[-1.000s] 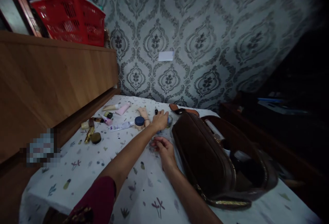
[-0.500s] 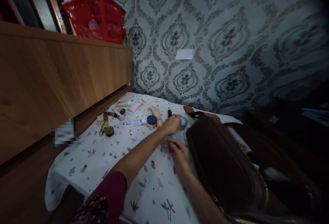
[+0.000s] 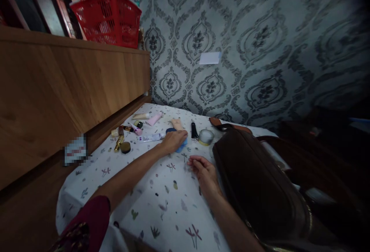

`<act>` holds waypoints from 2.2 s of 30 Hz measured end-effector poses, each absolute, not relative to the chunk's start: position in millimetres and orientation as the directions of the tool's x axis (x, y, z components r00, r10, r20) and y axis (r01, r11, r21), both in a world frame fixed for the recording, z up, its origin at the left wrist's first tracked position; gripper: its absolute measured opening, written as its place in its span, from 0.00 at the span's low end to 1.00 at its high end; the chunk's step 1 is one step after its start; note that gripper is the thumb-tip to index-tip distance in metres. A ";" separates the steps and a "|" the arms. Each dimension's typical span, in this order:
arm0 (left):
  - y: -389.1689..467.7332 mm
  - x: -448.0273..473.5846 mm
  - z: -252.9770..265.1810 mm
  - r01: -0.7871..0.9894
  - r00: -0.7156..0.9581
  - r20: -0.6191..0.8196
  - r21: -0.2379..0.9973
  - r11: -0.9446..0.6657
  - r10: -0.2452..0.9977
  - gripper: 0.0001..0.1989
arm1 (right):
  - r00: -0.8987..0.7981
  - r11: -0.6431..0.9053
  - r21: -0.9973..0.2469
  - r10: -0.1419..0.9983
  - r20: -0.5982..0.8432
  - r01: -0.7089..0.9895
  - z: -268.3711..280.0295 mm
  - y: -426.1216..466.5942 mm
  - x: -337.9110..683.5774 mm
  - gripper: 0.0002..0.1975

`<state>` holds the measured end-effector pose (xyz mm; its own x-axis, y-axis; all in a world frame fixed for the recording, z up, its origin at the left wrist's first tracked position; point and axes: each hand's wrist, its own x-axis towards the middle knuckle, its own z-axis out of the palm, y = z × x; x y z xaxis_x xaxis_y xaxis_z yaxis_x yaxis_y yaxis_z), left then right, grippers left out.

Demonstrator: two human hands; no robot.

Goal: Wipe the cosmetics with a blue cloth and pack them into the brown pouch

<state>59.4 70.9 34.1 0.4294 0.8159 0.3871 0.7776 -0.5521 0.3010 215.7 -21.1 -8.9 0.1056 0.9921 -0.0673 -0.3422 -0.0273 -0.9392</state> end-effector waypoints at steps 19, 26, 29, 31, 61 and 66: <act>72.1 83.4 59.8 0.753 0.366 0.478 0.351 -0.556 0.798 0.18 | 0.125 0.007 -0.915 0.991 -0.047 -0.404 -5.0 -26.0 215.9 0.12; 92.9 160.9 65.8 0.776 0.491 0.303 0.273 -0.568 0.817 0.18 | 0.166 0.012 -0.905 0.984 -0.065 -0.426 -6.6 -23.7 221.5 0.11; 104.0 170.1 59.3 0.797 0.482 0.235 0.283 -0.534 0.844 0.15 | 0.194 0.029 -0.905 0.979 -0.060 -0.425 -8.4 -22.3 224.1 0.13; 108.8 168.5 55.7 0.793 0.488 0.217 0.295 -0.533 0.846 0.16 | 0.223 0.038 -0.898 0.973 -0.067 -0.438 -10.2 -21.3 224.8 0.16; 107.9 116.5 13.1 0.447 0.328 0.367 0.751 -0.486 0.870 0.12 | 0.331 0.058 -0.897 0.938 -0.101 -0.439 -20.5 -13.8 224.1 0.31; 113.3 113.6 12.1 0.398 0.294 0.339 0.807 -0.437 0.894 0.11 | 0.320 0.048 -0.897 0.942 -0.106 -0.439 -19.6 -13.3 224.0 0.34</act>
<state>113.6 113.3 12.1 0.2943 0.8937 0.3386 0.3985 -0.4368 0.8065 224.0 -13.3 -19.6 0.3198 0.9416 -0.1056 -0.4386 0.0484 -0.8974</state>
